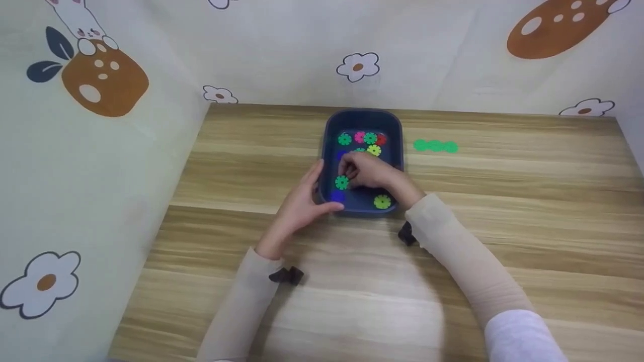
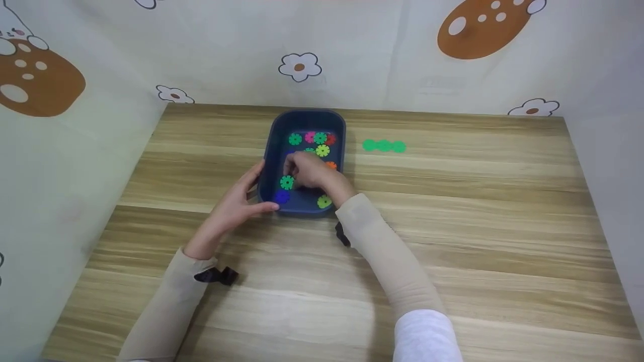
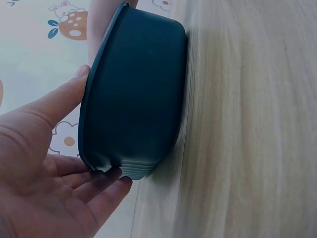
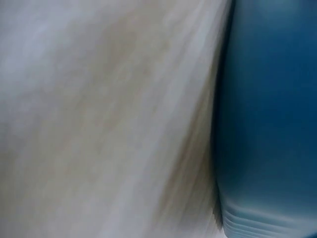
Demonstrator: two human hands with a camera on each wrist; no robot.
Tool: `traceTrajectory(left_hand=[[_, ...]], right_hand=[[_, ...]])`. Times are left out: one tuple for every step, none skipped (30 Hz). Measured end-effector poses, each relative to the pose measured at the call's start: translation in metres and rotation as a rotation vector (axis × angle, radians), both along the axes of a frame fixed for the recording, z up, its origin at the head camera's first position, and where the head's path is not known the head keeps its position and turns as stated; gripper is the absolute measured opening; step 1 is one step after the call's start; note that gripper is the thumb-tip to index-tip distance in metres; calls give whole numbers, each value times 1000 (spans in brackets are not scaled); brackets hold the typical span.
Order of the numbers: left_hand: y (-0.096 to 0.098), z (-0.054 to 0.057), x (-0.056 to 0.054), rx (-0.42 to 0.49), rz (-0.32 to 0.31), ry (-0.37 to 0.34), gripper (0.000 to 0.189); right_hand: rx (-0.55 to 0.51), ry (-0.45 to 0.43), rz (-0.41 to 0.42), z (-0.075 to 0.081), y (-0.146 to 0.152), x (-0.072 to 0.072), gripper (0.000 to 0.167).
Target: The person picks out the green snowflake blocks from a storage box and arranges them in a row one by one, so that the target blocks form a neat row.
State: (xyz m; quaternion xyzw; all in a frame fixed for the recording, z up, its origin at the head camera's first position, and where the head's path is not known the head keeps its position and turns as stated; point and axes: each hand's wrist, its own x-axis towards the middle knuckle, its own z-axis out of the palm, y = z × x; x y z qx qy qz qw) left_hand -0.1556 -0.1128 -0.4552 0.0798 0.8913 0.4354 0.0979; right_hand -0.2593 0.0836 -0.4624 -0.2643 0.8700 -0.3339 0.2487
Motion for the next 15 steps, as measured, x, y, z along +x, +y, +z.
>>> traceTrajectory(left_hand=[[0, 0, 0, 2, 0, 2, 104], [0, -1, 0, 5, 0, 5, 104], [0, -1, 0, 7, 0, 7, 104], [0, -1, 0, 10, 0, 7, 104], [0, -1, 0, 14, 3, 6, 103], [-1, -1, 0, 17, 4, 4, 103], [0, -1, 0, 18, 6, 3, 103], [0, -1, 0, 18, 6, 4, 103], [-1, -1, 0, 16, 6, 5, 103], [-1, -1, 0, 16, 5, 6, 103], [-1, -1, 0, 16, 3, 7, 103], [-1, 0, 0, 15, 1, 7, 103], [0, 0, 0, 12, 0, 6, 103], [0, 0, 0, 11, -2, 4, 103], [0, 0, 0, 11, -3, 1, 103]], right_hand=[[-8, -3, 12, 0, 0, 0, 27], [-17, -9, 24, 0, 0, 0, 27], [-28, -17, 34, -1, 0, 0, 27], [-40, -27, 43, -1, -1, 1, 26], [-51, -35, 50, -1, -1, 0, 25], [-65, -44, 56, -1, -1, 0, 24], [-79, -53, 60, -1, 0, 0, 23], [-94, -60, 62, -1, 0, 0, 21], [-108, -66, 64, -1, 0, 0, 20], [-123, -70, 65, -2, 0, -1, 18], [-140, -76, 66, -2, 1, -1, 16], [-158, -85, 65, -2, 1, -1, 15], [-177, -94, 64, -2, 1, -1, 14], [-195, -104, 63, -2, 1, -1, 13], [-212, -114, 60, -2, 2, -1, 13]])
